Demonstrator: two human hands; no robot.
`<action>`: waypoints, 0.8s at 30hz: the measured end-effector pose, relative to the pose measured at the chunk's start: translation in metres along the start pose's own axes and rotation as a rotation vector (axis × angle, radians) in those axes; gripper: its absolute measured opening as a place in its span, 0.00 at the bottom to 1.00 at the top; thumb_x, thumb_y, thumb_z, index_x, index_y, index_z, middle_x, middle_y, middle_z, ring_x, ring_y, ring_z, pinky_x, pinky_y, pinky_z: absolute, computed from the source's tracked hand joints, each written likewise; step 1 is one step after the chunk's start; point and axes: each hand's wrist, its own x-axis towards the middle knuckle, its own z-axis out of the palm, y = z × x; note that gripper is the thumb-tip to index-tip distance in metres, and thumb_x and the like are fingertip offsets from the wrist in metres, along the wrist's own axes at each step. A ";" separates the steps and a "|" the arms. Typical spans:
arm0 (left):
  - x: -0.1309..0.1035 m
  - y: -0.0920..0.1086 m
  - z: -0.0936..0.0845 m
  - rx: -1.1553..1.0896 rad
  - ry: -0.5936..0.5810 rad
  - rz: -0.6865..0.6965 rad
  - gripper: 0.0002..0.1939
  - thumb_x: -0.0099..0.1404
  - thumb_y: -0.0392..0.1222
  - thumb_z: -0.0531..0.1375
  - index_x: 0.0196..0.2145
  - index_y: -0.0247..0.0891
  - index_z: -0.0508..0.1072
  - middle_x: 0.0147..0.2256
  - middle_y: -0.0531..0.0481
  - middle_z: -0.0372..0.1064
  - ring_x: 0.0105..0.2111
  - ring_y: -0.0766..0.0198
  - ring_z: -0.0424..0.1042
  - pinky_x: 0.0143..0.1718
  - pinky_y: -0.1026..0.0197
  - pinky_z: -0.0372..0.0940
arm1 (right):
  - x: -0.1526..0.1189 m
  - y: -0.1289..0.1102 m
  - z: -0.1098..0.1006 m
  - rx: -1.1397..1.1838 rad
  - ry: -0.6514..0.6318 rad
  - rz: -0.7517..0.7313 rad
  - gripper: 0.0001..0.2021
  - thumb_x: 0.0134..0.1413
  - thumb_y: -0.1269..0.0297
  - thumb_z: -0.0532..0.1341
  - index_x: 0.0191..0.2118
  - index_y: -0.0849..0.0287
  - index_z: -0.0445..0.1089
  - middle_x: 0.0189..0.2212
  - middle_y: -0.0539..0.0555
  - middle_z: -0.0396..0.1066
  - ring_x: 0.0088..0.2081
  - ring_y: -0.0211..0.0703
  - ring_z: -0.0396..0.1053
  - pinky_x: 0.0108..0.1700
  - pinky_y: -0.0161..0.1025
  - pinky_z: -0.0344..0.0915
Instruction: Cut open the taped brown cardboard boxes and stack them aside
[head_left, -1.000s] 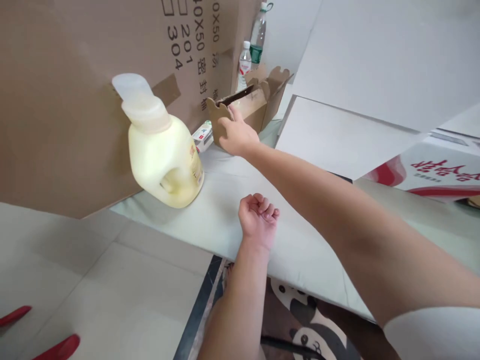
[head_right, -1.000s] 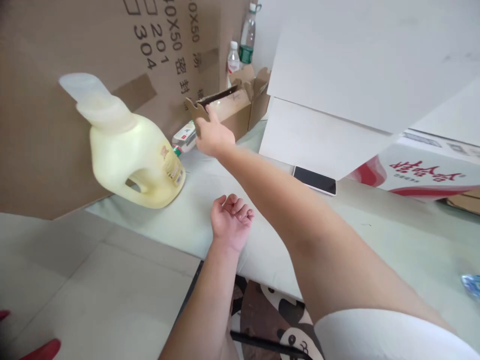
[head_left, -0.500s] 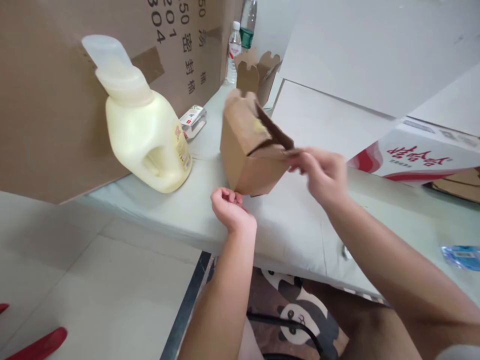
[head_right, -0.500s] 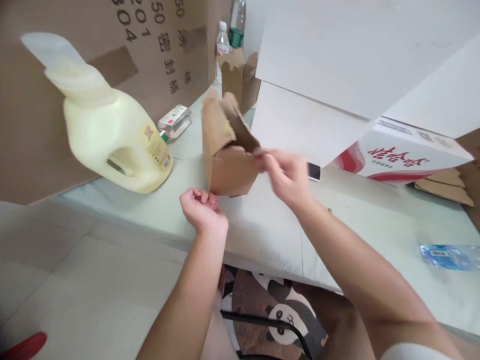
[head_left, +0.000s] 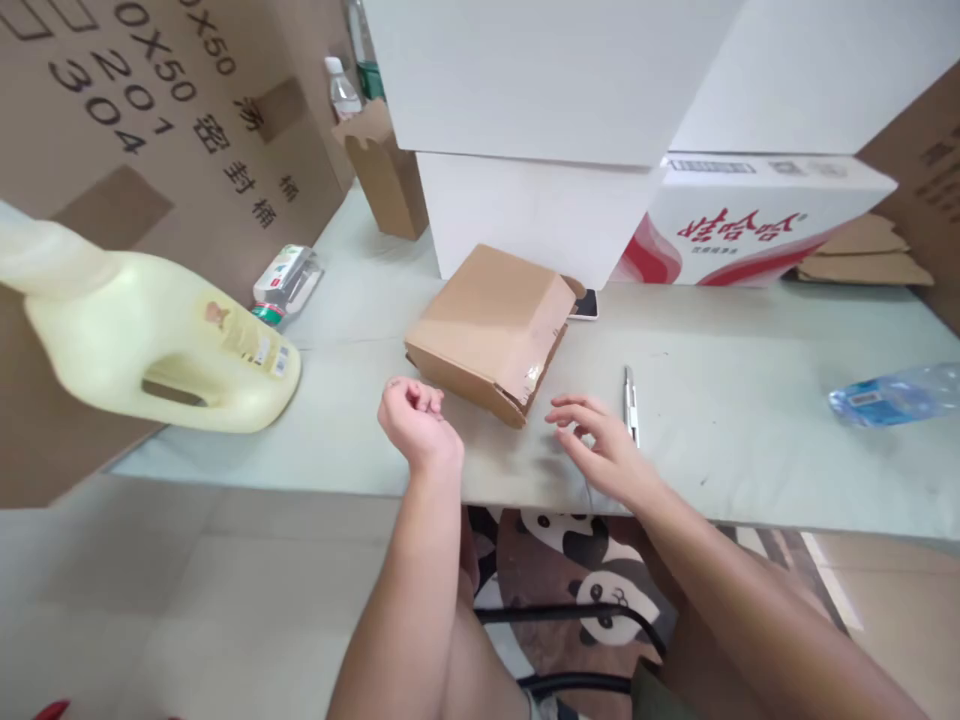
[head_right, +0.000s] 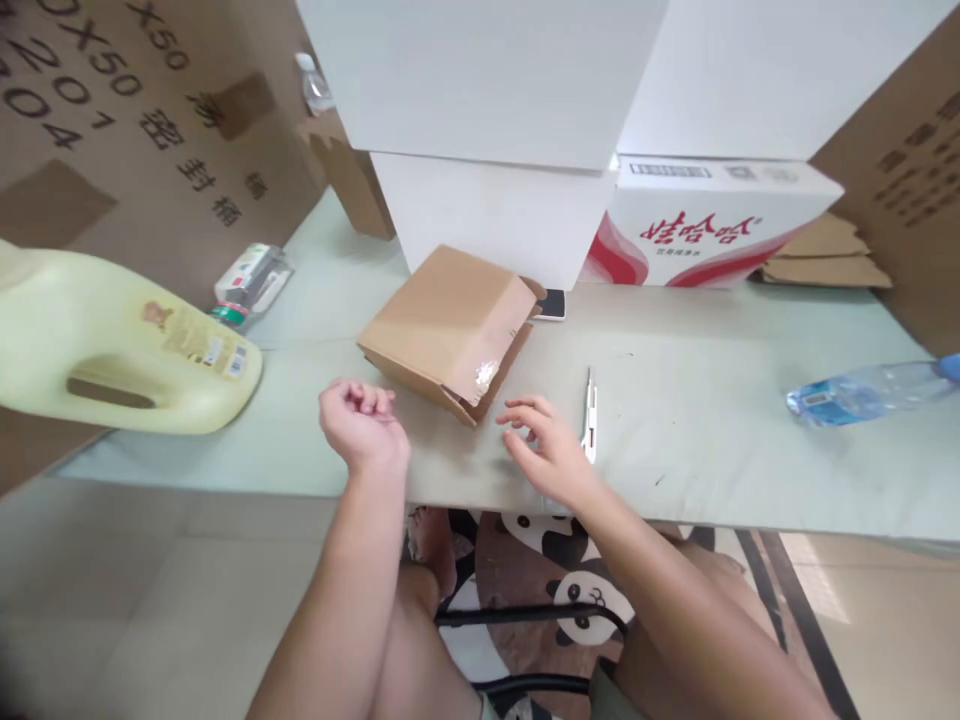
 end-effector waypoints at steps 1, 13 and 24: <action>0.001 -0.001 0.001 0.016 0.011 0.060 0.13 0.58 0.30 0.50 0.18 0.39 0.55 0.18 0.58 0.45 0.19 0.70 0.51 0.27 0.66 0.55 | -0.002 0.003 0.001 -0.032 -0.055 -0.023 0.10 0.60 0.61 0.59 0.41 0.54 0.77 0.52 0.62 0.72 0.49 0.52 0.75 0.46 0.50 0.75; 0.025 0.005 0.000 0.120 0.049 0.286 0.07 0.57 0.34 0.51 0.23 0.39 0.54 0.25 0.56 0.46 0.25 0.69 0.56 0.30 0.66 0.54 | 0.008 -0.012 -0.007 -0.019 -0.013 -0.178 0.17 0.62 0.64 0.56 0.54 0.55 0.72 0.56 0.61 0.73 0.46 0.49 0.76 0.50 0.51 0.74; 0.032 -0.006 -0.011 0.170 -0.105 0.292 0.05 0.58 0.43 0.51 0.27 0.41 0.59 0.28 0.54 0.55 0.28 0.67 0.62 0.31 0.64 0.56 | -0.029 -0.062 -0.060 -0.355 0.322 -0.559 0.14 0.57 0.81 0.58 0.35 0.52 0.71 0.35 0.49 0.80 0.39 0.44 0.71 0.43 0.46 0.66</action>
